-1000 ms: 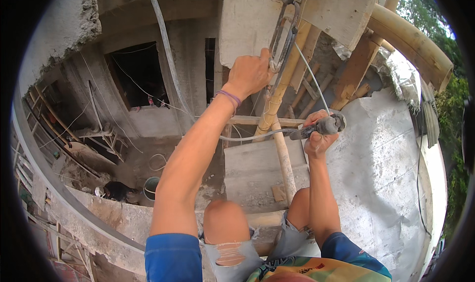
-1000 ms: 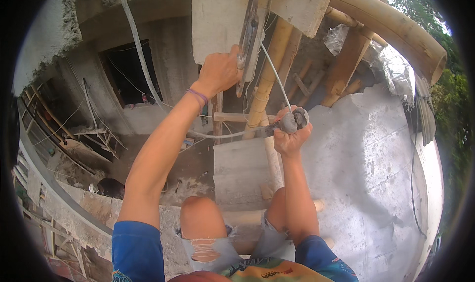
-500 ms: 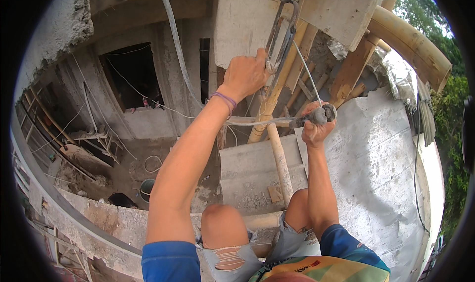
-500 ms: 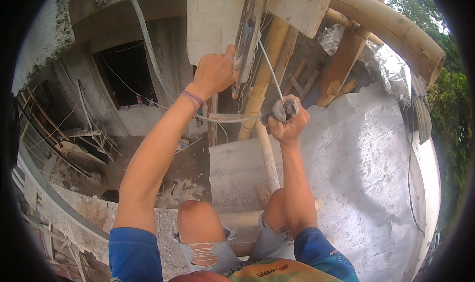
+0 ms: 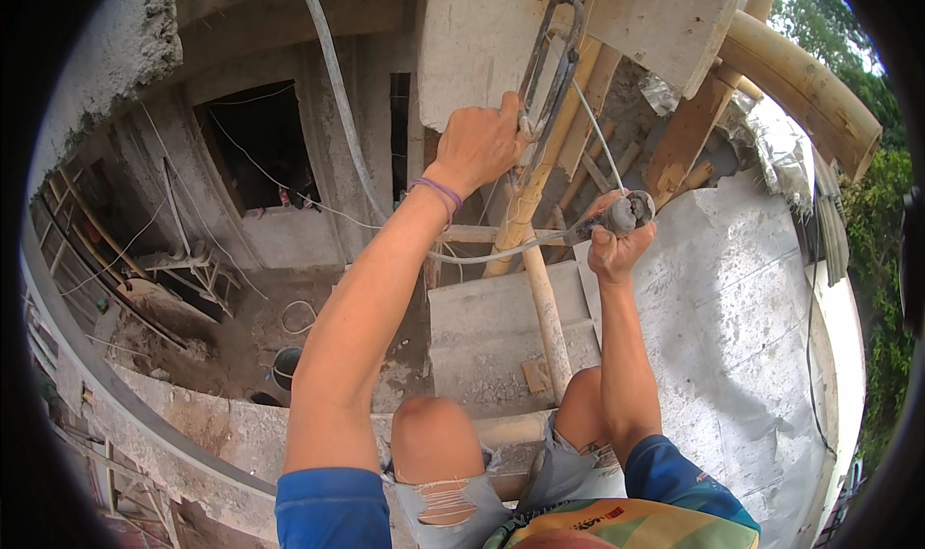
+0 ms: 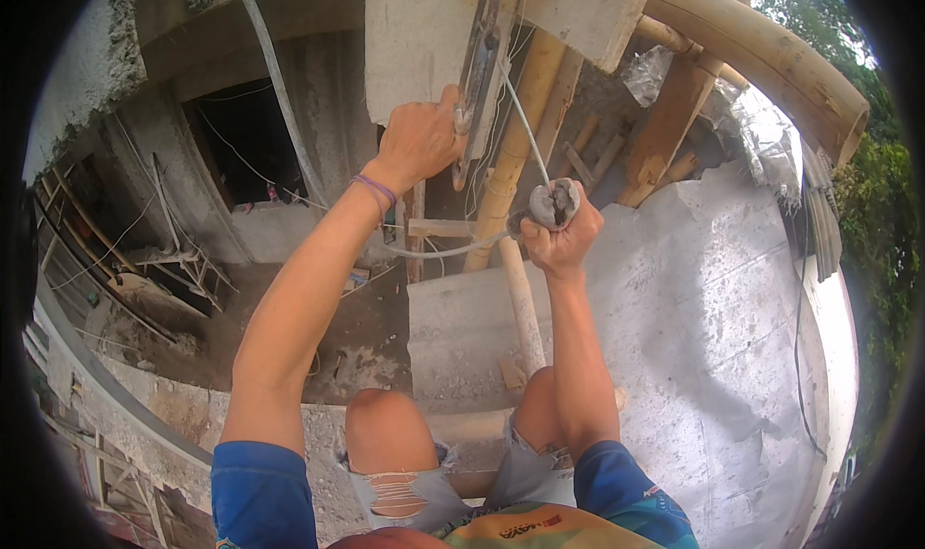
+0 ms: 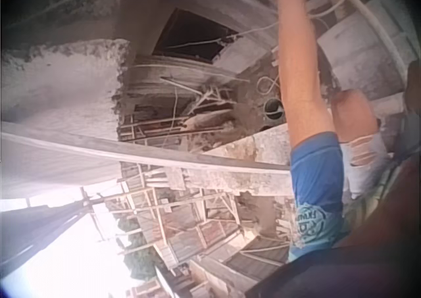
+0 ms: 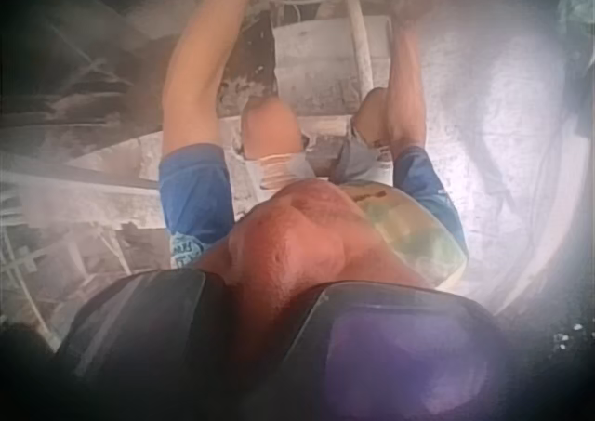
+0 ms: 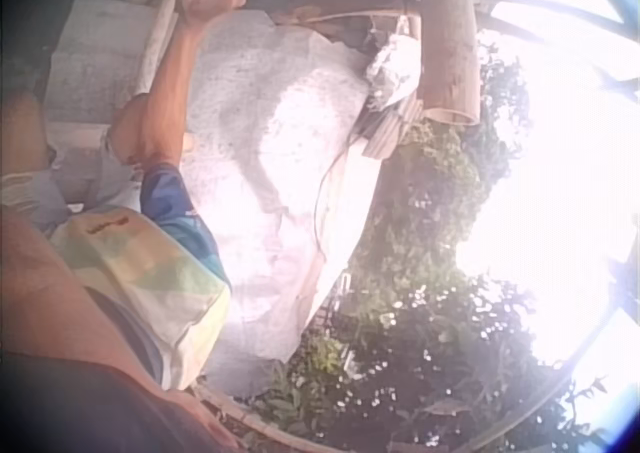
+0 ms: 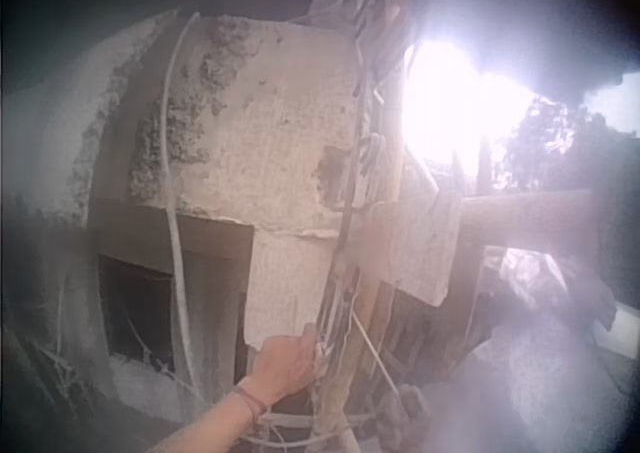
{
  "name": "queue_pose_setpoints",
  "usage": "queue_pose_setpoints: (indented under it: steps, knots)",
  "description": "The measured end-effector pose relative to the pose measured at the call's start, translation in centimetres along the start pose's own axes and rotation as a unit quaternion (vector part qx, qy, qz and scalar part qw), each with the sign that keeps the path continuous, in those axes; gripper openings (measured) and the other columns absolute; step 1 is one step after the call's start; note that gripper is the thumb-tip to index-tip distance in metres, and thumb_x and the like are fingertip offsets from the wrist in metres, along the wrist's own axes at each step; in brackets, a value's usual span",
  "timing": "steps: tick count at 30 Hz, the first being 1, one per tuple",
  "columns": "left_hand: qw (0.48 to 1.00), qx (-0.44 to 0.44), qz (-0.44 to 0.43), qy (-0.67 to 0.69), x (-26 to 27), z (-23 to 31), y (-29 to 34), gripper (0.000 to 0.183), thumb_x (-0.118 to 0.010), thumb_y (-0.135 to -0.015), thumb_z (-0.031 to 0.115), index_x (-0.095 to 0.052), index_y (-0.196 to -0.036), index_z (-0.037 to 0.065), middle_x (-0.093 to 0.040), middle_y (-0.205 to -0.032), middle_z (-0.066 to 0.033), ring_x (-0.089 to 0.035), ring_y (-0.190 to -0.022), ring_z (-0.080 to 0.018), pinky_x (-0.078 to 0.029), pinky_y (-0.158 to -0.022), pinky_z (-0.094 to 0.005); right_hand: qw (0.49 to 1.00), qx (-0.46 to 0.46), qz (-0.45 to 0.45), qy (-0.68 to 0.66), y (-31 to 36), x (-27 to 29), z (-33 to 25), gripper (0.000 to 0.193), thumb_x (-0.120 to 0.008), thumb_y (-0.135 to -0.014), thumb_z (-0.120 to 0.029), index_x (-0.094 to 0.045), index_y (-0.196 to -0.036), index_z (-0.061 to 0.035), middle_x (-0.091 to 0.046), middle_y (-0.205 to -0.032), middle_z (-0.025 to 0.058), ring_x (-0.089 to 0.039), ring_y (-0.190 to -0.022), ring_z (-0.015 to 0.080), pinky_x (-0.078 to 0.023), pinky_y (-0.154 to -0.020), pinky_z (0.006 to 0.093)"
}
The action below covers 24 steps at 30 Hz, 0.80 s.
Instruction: The person welds metal bars attached to a concrete structure using a handheld welding torch. They repeatedly position the torch, create sparks, and adjust the metal pieces while working on a construction site.
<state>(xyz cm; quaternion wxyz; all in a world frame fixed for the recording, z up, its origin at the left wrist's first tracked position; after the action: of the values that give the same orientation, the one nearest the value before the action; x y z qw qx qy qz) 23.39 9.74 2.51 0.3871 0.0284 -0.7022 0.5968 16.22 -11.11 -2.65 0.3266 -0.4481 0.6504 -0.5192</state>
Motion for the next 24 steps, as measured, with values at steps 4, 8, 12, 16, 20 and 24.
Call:
queue_pose_setpoints:
  steps: [4,8,12,16,20,24]
  knots:
    - [1.0,-0.002,0.001,0.005,0.0,-0.1,0.0,0.038,-0.067,-0.083,0.027,-0.052,-0.101,-0.002,-0.063,-0.058,-0.0159,-0.066,-0.057,-0.0346,-0.052,-0.052,-0.042,1.0,0.006,0.0,-0.001,0.0,-0.1,-0.3,0.059,-0.074,-0.076,-0.057,-0.058,-0.079,-0.0001,-0.05,-0.062,0.0021,-0.048,-0.054,0.011,-0.041,-0.051,0.0256]
    - [1.0,-0.006,0.009,0.005,-0.1,-0.1,0.0,0.034,-0.062,-0.086,0.027,-0.052,-0.102,-0.001,-0.061,-0.057,-0.0161,-0.064,-0.056,-0.0353,-0.05,-0.051,-0.0431,1.0,-0.005,-0.005,0.005,0.0,-0.2,-0.6,0.048,-0.075,-0.075,-0.045,-0.058,-0.077,-0.0003,-0.05,-0.062,0.0018,-0.047,-0.053,0.0111,-0.041,-0.05,0.0259]
    - [1.0,0.0,0.008,0.011,-0.2,-0.2,0.1,0.031,-0.06,-0.087,0.026,-0.051,-0.102,0.0,-0.06,-0.056,-0.0161,-0.063,-0.054,-0.0358,-0.049,-0.051,-0.044,1.0,0.011,-0.025,0.007,0.0,-0.6,-0.9,0.038,-0.074,-0.072,-0.034,-0.058,-0.077,-0.0002,-0.051,-0.063,0.0012,-0.047,-0.053,0.0117,-0.041,-0.049,0.0266]
    - [1.0,-0.002,0.015,0.015,-0.2,-0.2,0.0,0.031,-0.06,-0.087,0.025,-0.051,-0.103,0.0,-0.06,-0.055,-0.0159,-0.063,-0.054,-0.0359,-0.049,-0.051,-0.0445,1.0,0.015,-0.013,0.015,0.1,-0.6,-0.9,0.05,-0.079,-0.073,-0.045,-0.058,-0.077,0.0001,-0.051,-0.064,0.002,-0.048,-0.052,0.0123,-0.041,-0.049,0.027]
    - [1.0,-0.001,0.011,0.018,-0.1,-0.2,0.0,0.031,-0.06,-0.086,0.025,-0.051,-0.103,0.0,-0.06,-0.056,-0.0161,-0.063,-0.054,-0.0362,-0.049,-0.051,-0.0447,1.0,0.021,-0.015,0.015,0.1,-0.6,-1.0,0.052,-0.08,-0.072,-0.046,-0.058,-0.076,0.0002,-0.05,-0.064,0.0032,-0.049,-0.052,0.0128,-0.041,-0.049,0.0272]
    - [1.0,0.004,0.001,0.014,-0.2,-0.2,0.1,0.032,-0.061,-0.085,0.024,-0.051,-0.104,0.001,-0.06,-0.057,-0.0166,-0.063,-0.055,-0.0367,-0.049,-0.052,-0.0449,1.0,0.021,-0.011,0.008,0.1,-0.7,-1.2,0.052,-0.081,-0.072,-0.046,-0.057,-0.076,0.0001,-0.05,-0.063,0.0034,-0.049,-0.052,0.0126,-0.041,-0.049,0.0272]
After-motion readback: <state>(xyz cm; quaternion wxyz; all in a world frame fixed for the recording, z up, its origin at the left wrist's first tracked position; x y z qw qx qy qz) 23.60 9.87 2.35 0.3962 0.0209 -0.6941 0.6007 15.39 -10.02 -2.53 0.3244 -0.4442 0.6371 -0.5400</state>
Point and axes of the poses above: each hand's wrist, its own y-axis away from the middle knuckle, its own x-axis out of the back of the hand, z = x × y, the point moved 7 cm from there along -y, towards the middle knuckle
